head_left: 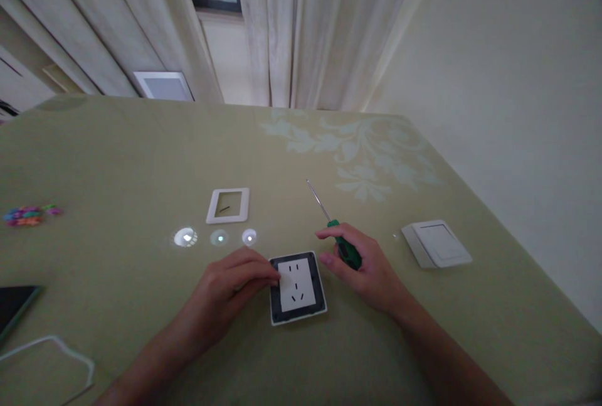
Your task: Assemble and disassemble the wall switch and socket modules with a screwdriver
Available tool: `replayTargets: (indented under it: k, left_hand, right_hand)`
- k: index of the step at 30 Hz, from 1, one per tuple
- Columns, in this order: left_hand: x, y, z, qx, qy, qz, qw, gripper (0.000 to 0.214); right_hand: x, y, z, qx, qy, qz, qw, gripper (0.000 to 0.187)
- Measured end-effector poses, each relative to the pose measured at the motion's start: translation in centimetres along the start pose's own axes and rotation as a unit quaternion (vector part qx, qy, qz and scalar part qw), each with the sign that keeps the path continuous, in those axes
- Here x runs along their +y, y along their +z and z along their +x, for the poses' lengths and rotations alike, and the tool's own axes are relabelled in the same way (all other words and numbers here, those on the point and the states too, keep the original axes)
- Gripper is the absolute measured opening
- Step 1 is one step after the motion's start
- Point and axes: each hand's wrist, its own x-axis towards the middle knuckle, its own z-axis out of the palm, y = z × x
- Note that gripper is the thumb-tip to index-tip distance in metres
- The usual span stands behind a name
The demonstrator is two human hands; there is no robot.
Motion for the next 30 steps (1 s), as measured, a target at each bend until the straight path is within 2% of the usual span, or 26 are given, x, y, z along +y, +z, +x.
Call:
replayTargets:
  k: [10,19,30]
  left_hand:
    - [1.1,0.1,0.0,-0.032,0.039,0.034,0.998,0.014]
    - [1.2,0.2,-0.3,-0.035,0.023,0.048,0.998,0.013]
    - [0.8,0.0,-0.4,-0.074,0.019,0.032,0.997,0.013]
  right_hand:
    - [-0.4,-0.1,-0.3,0.009,-0.013,0.004,1.0,0.028]
    - [-0.4,-0.1,-0.2,0.011,-0.018,0.002,1.0,0.028]
    - [-0.2,-0.4,0.1,0.029,-0.021,-0.012,0.999,0.028]
